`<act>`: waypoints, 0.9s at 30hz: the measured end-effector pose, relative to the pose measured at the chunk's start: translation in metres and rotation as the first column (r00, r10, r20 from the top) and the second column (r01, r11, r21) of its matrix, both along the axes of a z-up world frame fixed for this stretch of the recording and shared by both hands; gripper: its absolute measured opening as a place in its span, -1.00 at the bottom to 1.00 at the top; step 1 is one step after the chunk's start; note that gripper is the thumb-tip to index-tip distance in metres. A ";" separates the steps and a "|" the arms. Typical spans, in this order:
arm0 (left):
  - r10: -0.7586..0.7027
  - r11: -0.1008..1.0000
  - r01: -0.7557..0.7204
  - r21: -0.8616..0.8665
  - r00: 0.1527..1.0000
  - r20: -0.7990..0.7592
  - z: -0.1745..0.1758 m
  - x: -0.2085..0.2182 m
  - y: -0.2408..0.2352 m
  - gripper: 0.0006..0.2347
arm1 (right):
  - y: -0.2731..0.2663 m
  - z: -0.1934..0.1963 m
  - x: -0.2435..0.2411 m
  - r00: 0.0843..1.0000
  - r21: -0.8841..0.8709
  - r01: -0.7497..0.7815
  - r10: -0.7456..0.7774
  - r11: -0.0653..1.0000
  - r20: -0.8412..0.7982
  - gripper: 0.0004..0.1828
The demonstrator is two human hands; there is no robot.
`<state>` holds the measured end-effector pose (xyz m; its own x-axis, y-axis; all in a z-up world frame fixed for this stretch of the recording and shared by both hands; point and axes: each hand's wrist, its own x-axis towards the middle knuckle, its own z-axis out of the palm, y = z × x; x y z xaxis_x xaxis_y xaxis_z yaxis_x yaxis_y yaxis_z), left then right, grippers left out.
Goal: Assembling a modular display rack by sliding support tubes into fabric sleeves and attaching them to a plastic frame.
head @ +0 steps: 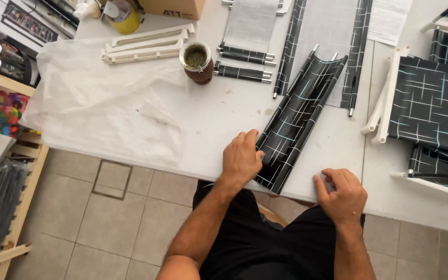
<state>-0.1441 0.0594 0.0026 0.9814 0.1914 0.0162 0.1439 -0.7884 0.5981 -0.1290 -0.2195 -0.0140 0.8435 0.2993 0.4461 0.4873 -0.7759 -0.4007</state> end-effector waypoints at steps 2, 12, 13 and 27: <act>-0.006 0.999 0.003 -0.034 0.998 -0.062 -0.004 0.003 0.009 -0.61 | -0.001 -0.001 0.000 1.000 0.006 0.009 -0.009 1.000 0.001 -0.83; -0.019 0.993 -0.007 0.121 0.979 0.205 -0.003 -0.023 0.087 -0.90 | 0.007 0.032 0.000 0.972 0.229 0.161 -0.113 0.960 -0.208 -0.36; -0.020 0.990 -0.014 0.142 0.970 0.240 0.000 -0.022 0.092 -0.91 | 0.008 0.037 0.003 0.967 0.325 0.147 -0.067 0.934 -0.246 -0.18; -0.166 0.969 0.102 0.226 0.944 0.285 -0.024 0.096 0.089 -0.83 | -0.009 0.005 0.000 0.993 0.548 0.098 -0.046 0.831 -0.108 -0.38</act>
